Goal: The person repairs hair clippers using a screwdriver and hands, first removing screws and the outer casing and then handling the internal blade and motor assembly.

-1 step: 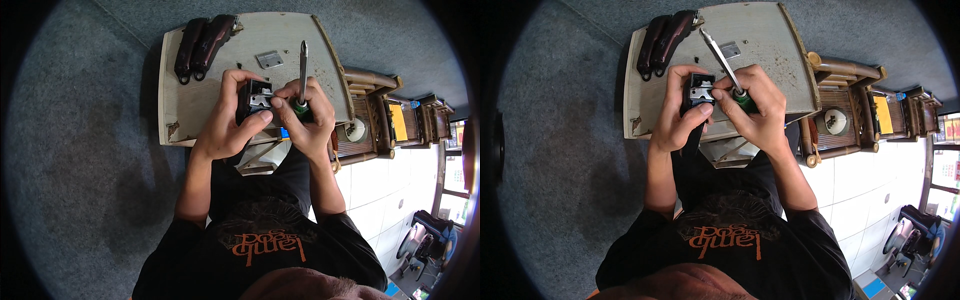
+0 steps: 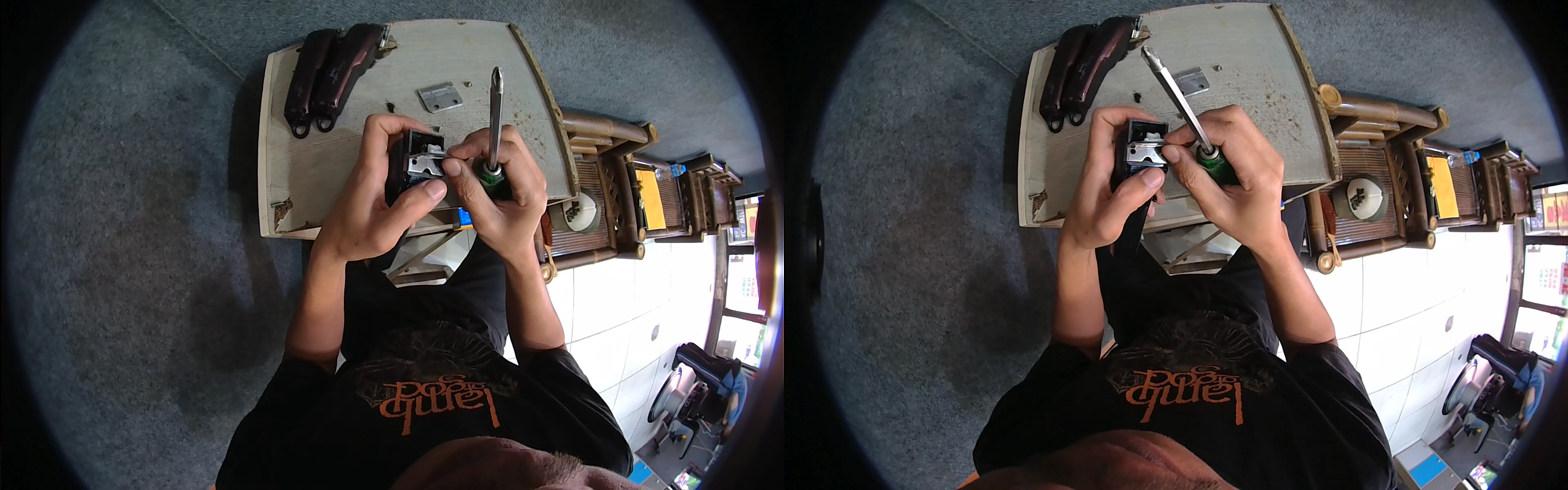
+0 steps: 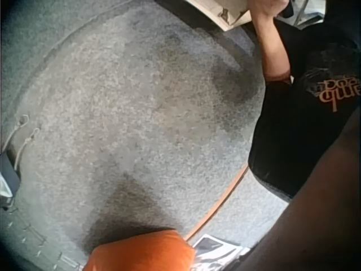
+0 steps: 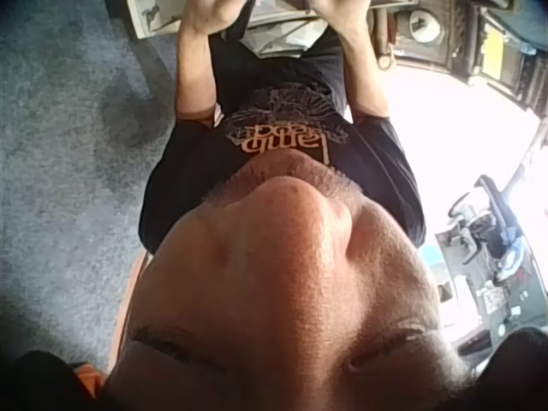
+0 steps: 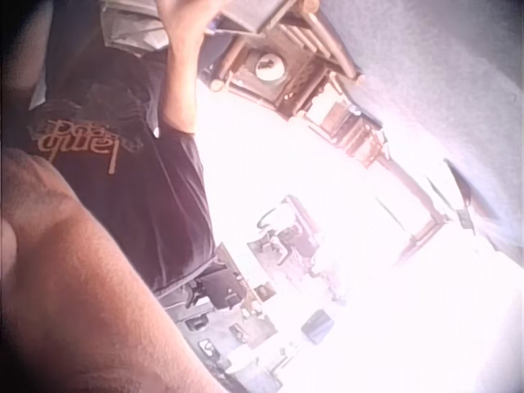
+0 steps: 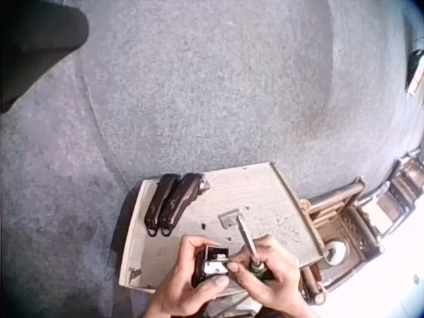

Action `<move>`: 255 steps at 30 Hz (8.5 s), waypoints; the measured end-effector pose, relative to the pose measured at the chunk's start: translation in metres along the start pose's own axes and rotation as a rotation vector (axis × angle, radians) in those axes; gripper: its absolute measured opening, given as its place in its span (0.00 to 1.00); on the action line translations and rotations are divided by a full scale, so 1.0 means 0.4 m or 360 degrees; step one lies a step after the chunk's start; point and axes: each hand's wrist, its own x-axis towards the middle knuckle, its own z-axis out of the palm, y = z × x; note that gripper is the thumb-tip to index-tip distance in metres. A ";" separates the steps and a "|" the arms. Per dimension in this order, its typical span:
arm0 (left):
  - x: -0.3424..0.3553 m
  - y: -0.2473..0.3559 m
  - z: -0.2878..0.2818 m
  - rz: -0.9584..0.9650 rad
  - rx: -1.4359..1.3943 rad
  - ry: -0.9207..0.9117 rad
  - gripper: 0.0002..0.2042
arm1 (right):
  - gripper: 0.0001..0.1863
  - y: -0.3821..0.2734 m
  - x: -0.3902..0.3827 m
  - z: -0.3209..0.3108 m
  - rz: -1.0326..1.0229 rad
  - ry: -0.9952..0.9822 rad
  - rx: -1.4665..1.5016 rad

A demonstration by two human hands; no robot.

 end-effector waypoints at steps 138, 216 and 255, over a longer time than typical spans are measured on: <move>-0.024 0.030 0.068 0.0262 0.0667 0.0142 0.21 | 0.16 -0.013 -0.003 -0.039 0.0675 -0.0144 0.0660; 0.005 -0.085 0.050 0.0769 0.0410 0.0211 0.42 | 0.30 -0.028 -0.014 0.001 0.0708 0.0017 0.0852; 0.010 -0.074 0.047 0.0992 0.0584 0.0148 0.42 | 0.35 -0.021 -0.036 0.006 0.0499 0.0113 0.0669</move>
